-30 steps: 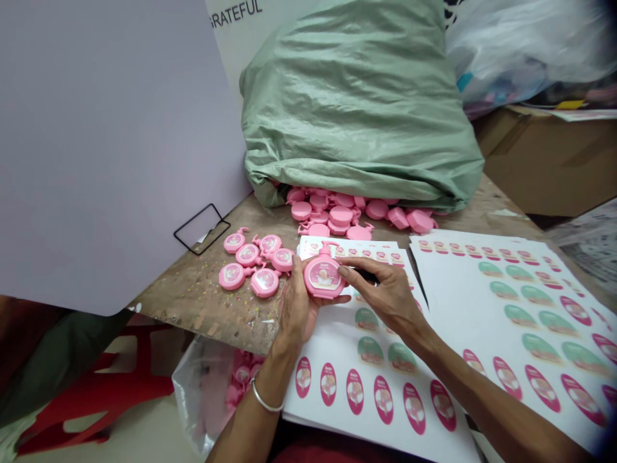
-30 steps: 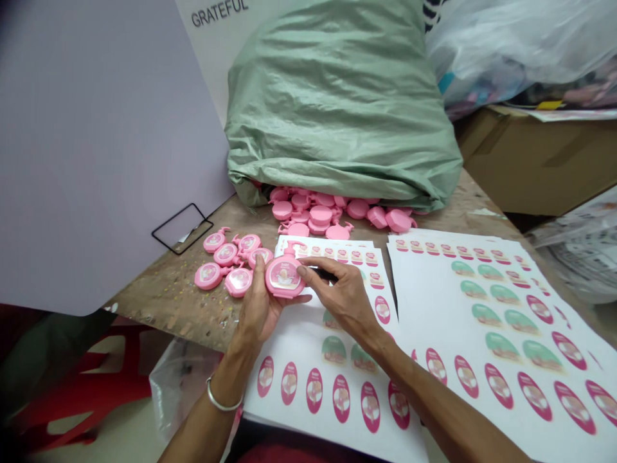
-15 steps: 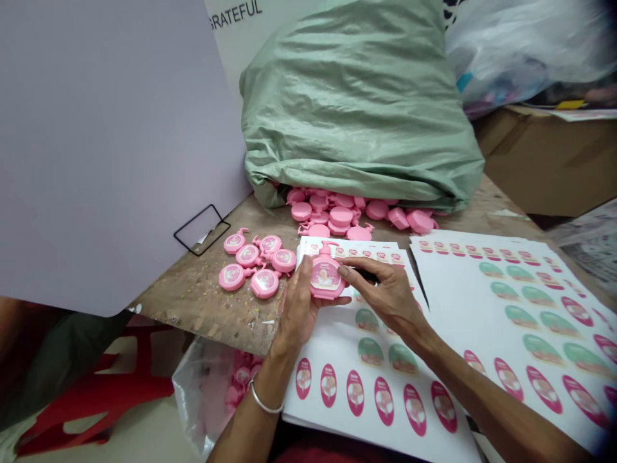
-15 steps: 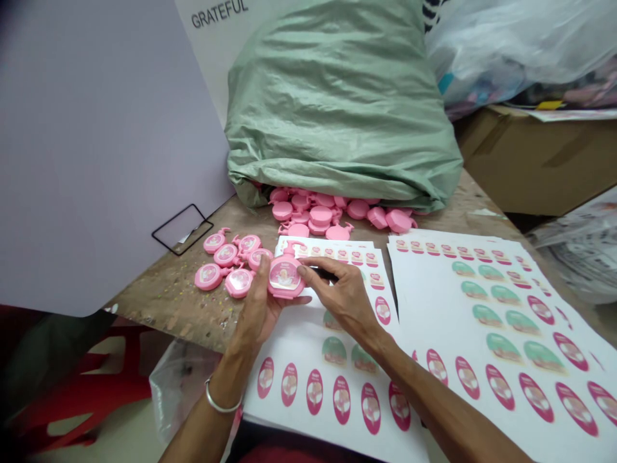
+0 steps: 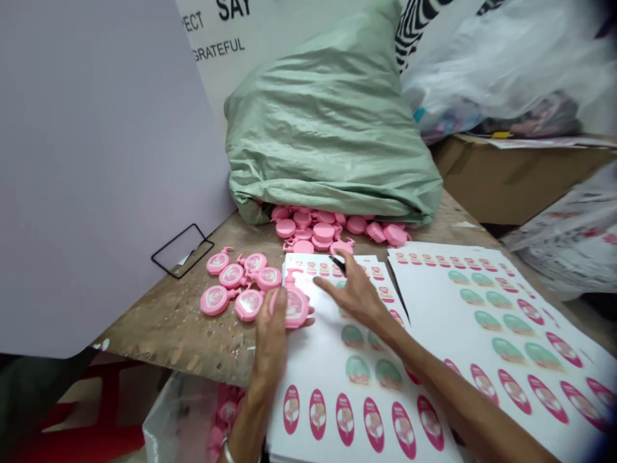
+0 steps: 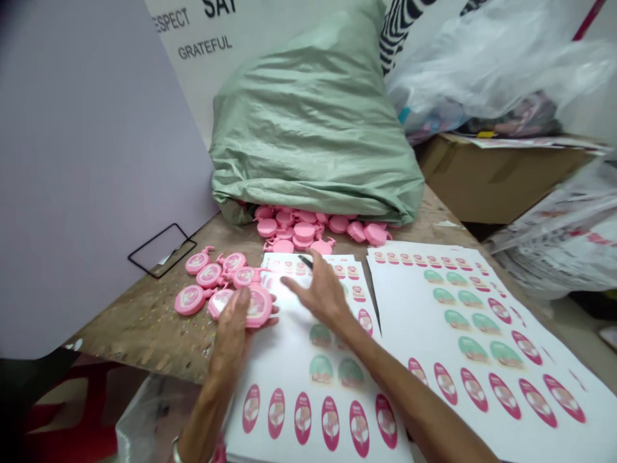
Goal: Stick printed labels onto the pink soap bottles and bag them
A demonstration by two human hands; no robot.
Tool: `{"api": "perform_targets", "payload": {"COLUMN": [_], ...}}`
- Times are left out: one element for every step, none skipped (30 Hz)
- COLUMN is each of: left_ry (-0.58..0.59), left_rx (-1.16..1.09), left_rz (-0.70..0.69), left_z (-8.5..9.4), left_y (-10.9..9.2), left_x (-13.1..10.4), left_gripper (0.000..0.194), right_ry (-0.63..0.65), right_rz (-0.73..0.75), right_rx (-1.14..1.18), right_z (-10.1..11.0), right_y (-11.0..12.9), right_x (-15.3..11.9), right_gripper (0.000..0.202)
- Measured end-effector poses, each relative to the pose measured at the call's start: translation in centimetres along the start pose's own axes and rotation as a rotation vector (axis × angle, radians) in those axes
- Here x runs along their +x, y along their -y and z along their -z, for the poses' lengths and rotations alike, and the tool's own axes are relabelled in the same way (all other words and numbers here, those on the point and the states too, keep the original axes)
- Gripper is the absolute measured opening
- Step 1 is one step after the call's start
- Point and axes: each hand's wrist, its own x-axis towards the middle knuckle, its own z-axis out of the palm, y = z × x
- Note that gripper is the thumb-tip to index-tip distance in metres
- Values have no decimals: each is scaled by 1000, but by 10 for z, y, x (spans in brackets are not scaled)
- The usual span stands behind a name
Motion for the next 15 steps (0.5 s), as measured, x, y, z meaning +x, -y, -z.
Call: {"api": "perform_targets", "payload": {"left_ry": [-71, -178, -268, -318, -356, -376, -395, -422, -455, -488, -509, -512, -487, -438, -373], "left_rx": [110, 289, 467, 615, 729, 845, 948, 1039, 1110, 1151, 1157, 1130, 1081, 1026, 973], "left_rz": [-38, -122, -200, -268, -324, -361, -403, -450, -506, -578, -656, -730, -790, -839, -877], "left_z": [10, 22, 34, 45, 55, 62, 67, 70, 71, 70, 67, 63, 58, 52, 44], "left_y": [-3, -6, -9, -11, -13, -14, -14, -15, -15, -15, -16, -17, -17, -18, -18], "left_x": [6, 14, 24, 34, 44, 53, 61, 66, 69, 70, 69, 65, 60, 54, 47], "left_gripper": [46, 45, 44, 43, 42, 42, 43, 45, 47, 50, 51, 49, 45, 39, 33], "right_ry": [6, 19, 3, -14, -28, -40, -43, -39, -30, -19, -7, 3, 5, -2, -16], "right_rz": [-59, -138, -201, -250, -296, -332, -361, -382, -394, -396, -389, -375, -354, -326, -296], "right_rx": [-59, -146, -193, -225, -247, -255, -255, -245, -227, -201, -169, -132, -93, -54, -17], "right_z": [7, 15, 23, 30, 34, 36, 36, 34, 30, 27, 24, 23, 23, 26, 30], "right_y": [-13, -27, -39, -51, -60, -67, -72, -75, -76, -77, -76, -75, -74, -72, -68], "right_x": [13, 27, 42, 58, 73, 87, 100, 111, 120, 127, 132, 135, 136, 136, 135], "right_gripper": [65, 54, 49, 45, 42, 41, 40, 38, 36, 35, 33, 31, 31, 33, 36]}}
